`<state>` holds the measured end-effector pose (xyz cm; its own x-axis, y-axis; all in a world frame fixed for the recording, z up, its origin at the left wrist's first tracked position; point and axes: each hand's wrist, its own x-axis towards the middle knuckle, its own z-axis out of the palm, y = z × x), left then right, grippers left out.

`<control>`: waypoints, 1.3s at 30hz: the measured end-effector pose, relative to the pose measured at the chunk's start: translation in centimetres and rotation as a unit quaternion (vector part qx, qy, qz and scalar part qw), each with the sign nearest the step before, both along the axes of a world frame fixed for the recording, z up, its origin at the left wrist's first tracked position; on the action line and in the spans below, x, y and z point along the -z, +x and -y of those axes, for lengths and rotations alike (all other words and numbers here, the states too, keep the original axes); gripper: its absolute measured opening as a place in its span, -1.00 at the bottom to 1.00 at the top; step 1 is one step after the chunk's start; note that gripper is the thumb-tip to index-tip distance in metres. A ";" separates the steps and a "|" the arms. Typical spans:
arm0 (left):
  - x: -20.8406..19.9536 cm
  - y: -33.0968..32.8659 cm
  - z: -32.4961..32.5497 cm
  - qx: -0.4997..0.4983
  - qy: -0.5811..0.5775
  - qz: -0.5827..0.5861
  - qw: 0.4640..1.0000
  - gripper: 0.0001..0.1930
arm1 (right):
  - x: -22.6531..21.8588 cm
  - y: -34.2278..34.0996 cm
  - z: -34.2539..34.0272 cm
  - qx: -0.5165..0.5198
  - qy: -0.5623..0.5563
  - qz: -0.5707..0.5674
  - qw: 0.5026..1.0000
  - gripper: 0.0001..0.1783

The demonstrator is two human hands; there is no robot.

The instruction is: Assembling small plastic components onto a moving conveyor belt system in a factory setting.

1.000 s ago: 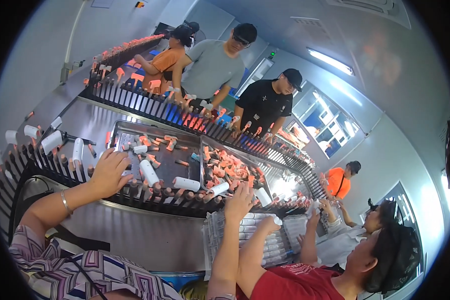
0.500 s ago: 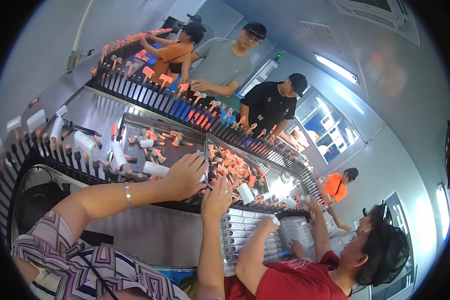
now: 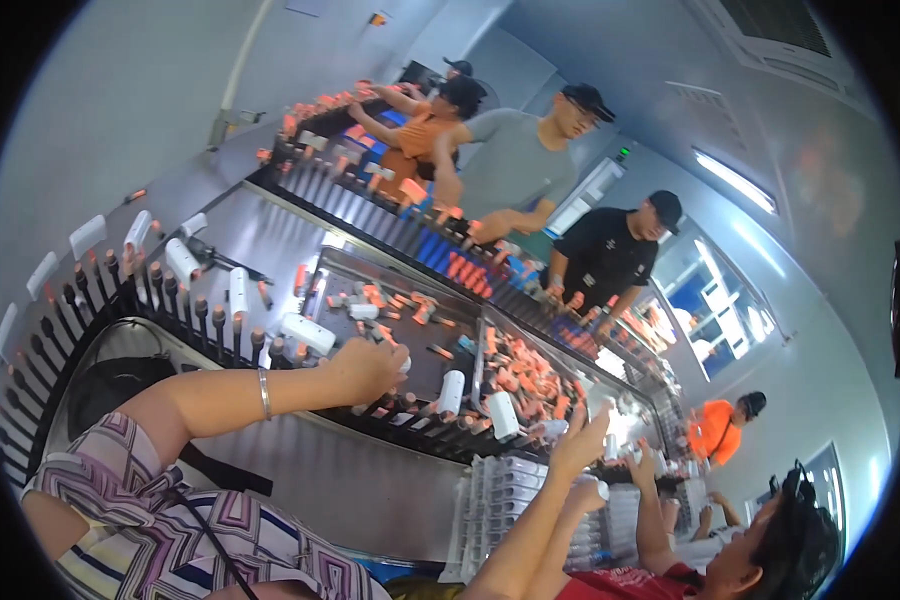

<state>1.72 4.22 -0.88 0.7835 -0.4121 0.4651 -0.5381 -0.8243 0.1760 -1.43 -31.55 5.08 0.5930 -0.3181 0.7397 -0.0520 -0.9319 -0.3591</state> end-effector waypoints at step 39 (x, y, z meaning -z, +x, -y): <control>-1.2 -11.2 -23.4 -0.059 0.017 0.122 0.991 -0.71 | 1.7 -9.0 -19.4 -0.194 -0.115 -0.064 0.972 -0.42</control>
<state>-9.51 27.58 0.34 0.6934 -0.3428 0.6338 -0.4604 -0.8874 0.0238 -10.46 -12.16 3.38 0.7274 0.1129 0.6768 0.2882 -0.9454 -0.1520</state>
